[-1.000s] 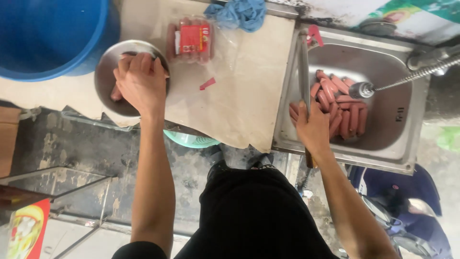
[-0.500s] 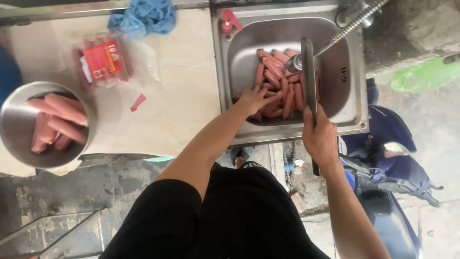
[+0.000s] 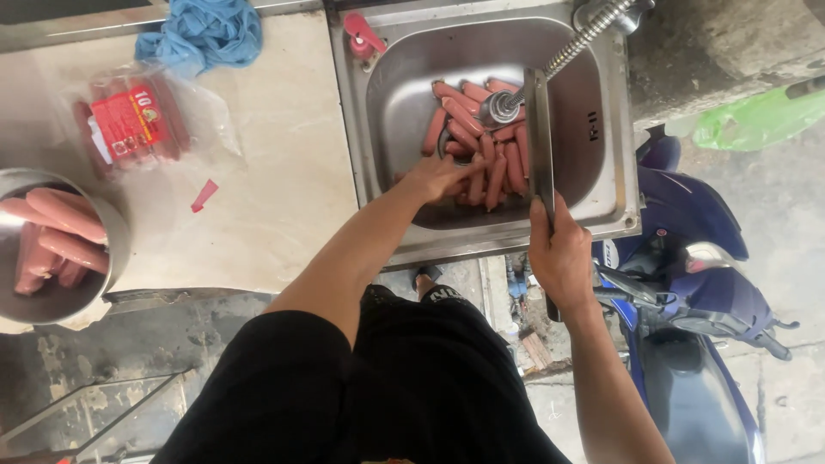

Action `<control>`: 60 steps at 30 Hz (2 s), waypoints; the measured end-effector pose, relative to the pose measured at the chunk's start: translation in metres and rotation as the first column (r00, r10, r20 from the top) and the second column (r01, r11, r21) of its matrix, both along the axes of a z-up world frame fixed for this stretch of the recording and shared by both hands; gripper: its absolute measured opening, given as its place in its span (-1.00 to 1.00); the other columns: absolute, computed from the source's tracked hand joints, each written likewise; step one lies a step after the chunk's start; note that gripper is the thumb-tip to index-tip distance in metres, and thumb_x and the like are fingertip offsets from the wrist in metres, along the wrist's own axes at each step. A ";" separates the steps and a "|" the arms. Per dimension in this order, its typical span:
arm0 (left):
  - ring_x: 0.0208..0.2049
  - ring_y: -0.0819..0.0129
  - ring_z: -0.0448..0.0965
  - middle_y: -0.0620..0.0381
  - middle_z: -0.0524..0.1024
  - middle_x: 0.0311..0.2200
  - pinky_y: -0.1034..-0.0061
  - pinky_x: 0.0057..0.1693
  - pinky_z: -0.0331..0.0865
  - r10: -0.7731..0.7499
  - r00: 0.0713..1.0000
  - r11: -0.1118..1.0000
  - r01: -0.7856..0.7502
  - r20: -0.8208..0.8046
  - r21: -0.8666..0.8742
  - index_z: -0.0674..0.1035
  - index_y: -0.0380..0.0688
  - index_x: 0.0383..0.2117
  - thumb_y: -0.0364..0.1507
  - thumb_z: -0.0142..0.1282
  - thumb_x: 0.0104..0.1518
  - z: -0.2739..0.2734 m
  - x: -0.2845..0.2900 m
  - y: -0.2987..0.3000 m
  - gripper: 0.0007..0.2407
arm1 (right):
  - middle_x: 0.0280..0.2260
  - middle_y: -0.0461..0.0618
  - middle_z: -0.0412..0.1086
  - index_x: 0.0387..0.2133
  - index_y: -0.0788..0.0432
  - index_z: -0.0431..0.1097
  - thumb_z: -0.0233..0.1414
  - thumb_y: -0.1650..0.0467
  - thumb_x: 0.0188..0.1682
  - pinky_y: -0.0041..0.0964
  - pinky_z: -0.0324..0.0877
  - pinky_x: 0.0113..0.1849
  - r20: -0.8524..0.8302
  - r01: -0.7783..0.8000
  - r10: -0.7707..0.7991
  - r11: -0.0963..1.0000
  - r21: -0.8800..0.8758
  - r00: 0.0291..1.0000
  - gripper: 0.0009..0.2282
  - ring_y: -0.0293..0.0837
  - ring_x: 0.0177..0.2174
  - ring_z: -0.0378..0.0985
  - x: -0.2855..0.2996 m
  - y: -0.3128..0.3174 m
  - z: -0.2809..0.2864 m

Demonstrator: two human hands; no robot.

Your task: Unwrapping packs of sausages and using a knife to separate them into a bowl and sink for preparation.

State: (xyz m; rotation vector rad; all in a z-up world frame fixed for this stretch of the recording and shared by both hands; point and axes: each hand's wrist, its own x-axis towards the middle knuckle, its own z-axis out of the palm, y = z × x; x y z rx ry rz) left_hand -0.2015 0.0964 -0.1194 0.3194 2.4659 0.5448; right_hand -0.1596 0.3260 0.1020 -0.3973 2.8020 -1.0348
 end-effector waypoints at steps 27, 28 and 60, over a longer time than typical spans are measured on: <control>0.18 0.14 0.33 0.08 0.43 0.03 0.02 0.24 0.15 0.391 0.320 0.741 -0.666 -0.863 0.089 0.60 0.12 0.04 -0.19 0.31 0.01 0.143 0.122 -0.141 -0.59 | -0.20 0.41 0.49 0.06 0.15 0.46 0.06 0.30 0.14 0.26 0.42 -0.15 -0.307 -0.308 0.307 0.950 0.046 0.901 -0.71 0.43 -0.17 0.51 0.017 -0.125 -0.027; 0.18 0.14 0.33 0.08 0.43 0.03 0.02 0.24 0.15 0.391 0.321 0.748 -0.657 -0.863 0.094 0.60 0.12 0.04 -0.19 0.31 0.01 0.123 0.106 -0.115 -0.59 | -0.20 0.41 0.49 0.06 0.15 0.46 0.06 0.30 0.14 0.26 0.42 -0.15 -0.309 -0.297 0.298 0.953 0.051 0.903 -0.71 0.43 -0.17 0.51 0.016 -0.119 -0.008; -0.11 -0.07 0.65 -0.08 0.66 -0.24 0.00 -0.07 0.49 -0.084 0.947 0.984 0.029 -0.309 -0.178 0.42 0.10 0.09 -0.17 0.06 0.18 -0.004 -0.009 0.054 -0.64 | -0.72 0.06 0.36 -0.49 0.15 0.28 -0.05 0.32 0.26 -0.01 0.41 -0.46 0.050 0.168 -0.168 0.986 0.011 0.984 -0.72 0.11 -0.58 0.53 0.001 0.052 -0.003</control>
